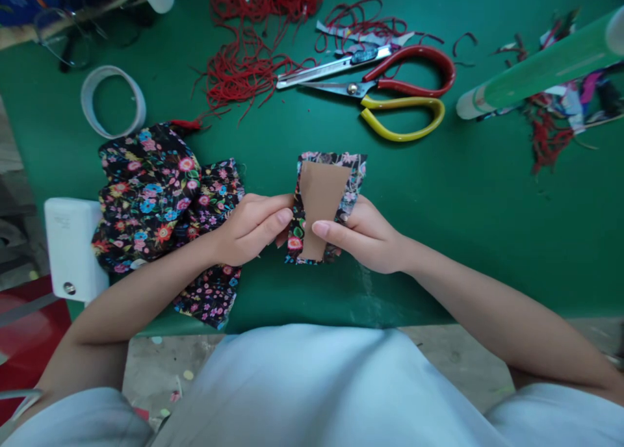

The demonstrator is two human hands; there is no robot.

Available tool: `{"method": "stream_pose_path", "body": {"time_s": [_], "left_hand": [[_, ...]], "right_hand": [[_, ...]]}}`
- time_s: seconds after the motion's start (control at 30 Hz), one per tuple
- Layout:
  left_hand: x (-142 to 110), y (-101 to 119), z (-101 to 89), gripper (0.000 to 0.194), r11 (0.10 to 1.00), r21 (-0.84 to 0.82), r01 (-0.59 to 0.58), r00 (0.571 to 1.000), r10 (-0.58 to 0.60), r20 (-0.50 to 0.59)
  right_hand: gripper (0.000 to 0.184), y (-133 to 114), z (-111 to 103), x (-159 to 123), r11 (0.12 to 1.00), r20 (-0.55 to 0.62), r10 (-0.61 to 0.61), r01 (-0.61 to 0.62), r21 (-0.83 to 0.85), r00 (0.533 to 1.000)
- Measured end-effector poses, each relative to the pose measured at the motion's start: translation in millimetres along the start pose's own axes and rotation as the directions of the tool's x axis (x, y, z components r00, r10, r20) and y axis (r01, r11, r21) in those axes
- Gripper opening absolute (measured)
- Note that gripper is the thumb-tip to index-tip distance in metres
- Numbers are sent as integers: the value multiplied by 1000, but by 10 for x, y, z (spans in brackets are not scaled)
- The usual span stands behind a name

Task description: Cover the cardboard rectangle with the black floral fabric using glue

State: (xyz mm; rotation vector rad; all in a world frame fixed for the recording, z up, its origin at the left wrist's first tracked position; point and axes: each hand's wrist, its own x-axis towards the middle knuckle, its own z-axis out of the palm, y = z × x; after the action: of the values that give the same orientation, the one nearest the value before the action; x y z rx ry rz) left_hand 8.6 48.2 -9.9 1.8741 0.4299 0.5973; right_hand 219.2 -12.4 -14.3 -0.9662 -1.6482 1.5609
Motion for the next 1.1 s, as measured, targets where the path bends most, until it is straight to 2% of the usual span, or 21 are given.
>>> {"method": "stream_pose_path", "body": {"time_s": [0.17, 0.27, 0.43, 0.6, 0.83, 0.97, 1.1], "left_hand": [[12, 16, -5, 36, 999, -38, 12, 1000, -13, -5], [20, 18, 3, 32, 1000, -18, 5, 1000, -5, -11], [27, 2, 59, 30, 988, 154, 16, 995, 0, -104], [36, 0, 92, 28, 968, 250, 12, 990, 24, -139], [61, 43, 99, 37, 957, 289, 17, 981, 40, -192], [65, 66, 106, 37, 937, 348, 36, 982, 31, -186], [51, 43, 89, 40, 965, 257, 44, 985, 2, -175]], "right_hand": [[55, 2, -3, 5, 1000, 20, -19, 19, -24, 1000], [57, 15, 0, 7, 992, 11, -57, 58, -112, 998], [56, 17, 52, 18, 939, -50, -148, 125, -320, 988], [55, -10, 96, 20, 891, -47, -151, 115, -439, 987], [52, 3, 112, 32, 896, -64, -175, 131, -425, 983], [52, 13, 109, 40, 908, -68, -161, 121, -402, 985], [52, 18, 84, 37, 937, -55, -142, 116, -330, 988]]}}
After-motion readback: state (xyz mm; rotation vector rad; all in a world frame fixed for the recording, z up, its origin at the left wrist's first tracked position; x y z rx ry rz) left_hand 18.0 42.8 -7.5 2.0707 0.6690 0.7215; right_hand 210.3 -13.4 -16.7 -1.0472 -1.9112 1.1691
